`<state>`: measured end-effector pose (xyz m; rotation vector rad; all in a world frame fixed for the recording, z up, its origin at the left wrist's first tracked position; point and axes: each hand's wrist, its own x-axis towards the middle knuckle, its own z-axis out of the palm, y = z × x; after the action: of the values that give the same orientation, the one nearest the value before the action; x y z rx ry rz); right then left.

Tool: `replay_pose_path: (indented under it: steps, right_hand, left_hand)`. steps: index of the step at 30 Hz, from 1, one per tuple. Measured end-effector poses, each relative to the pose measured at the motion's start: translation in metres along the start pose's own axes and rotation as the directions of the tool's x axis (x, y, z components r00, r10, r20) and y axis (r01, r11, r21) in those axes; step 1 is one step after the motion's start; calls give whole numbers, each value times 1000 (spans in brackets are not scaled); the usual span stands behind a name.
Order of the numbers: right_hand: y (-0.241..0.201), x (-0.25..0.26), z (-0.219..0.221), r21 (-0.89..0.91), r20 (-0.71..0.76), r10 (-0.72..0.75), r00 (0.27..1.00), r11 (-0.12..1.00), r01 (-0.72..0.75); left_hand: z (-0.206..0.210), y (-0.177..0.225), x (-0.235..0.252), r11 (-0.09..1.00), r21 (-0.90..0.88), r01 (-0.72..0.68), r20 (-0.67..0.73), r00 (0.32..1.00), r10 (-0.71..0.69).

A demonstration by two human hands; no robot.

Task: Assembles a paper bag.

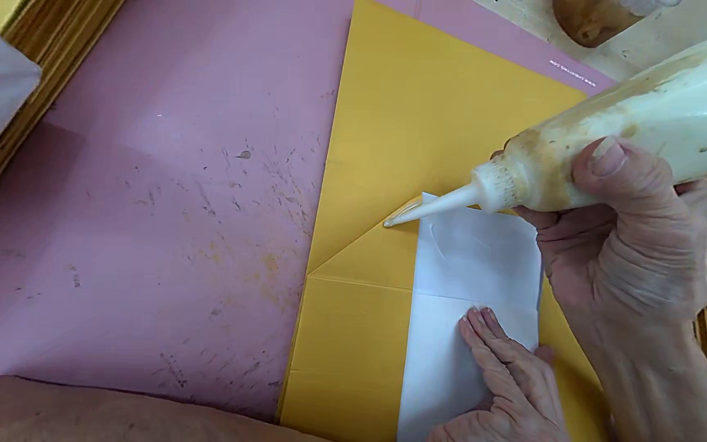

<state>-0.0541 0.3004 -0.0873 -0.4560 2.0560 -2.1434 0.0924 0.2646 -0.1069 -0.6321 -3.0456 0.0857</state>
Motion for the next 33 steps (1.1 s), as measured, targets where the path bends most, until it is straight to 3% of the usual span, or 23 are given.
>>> replay_pose_path:
  steps: [6, 13, 16, 19, 26, 33]
  right_hand:
    - [1, -9, 15, -5, 61, -56, 997, 998, 56]
    - [0, -17, 34, -1, 144, -132, 981, 991, 134]
    - [-2, -19, 37, 31, 162, -79, 984, 997, 75]
    - [-4, -16, 26, 54, 165, -23, 986, 998, 14]
    - [3, -5, -24, -44, 90, -164, 982, 985, 168]
    - [5, -9, -28, -94, 98, -175, 980, 978, 184]
  left_hand:
    - [-9, -7, 1, 995, -101, -27, 76, 996, 35]
    - [0, 0, -2, 998, -52, 40, -72, 996, -44]
    - [1, -3, -3, 998, -59, 28, -107, 994, -35]
    - [2, -2, -2, 998, -58, 19, -73, 997, -23]
    - [1, 2, 0, 998, -31, 51, -45, 998, -52]
    - [0, 1, 0, 995, -90, 47, -31, 998, -50]
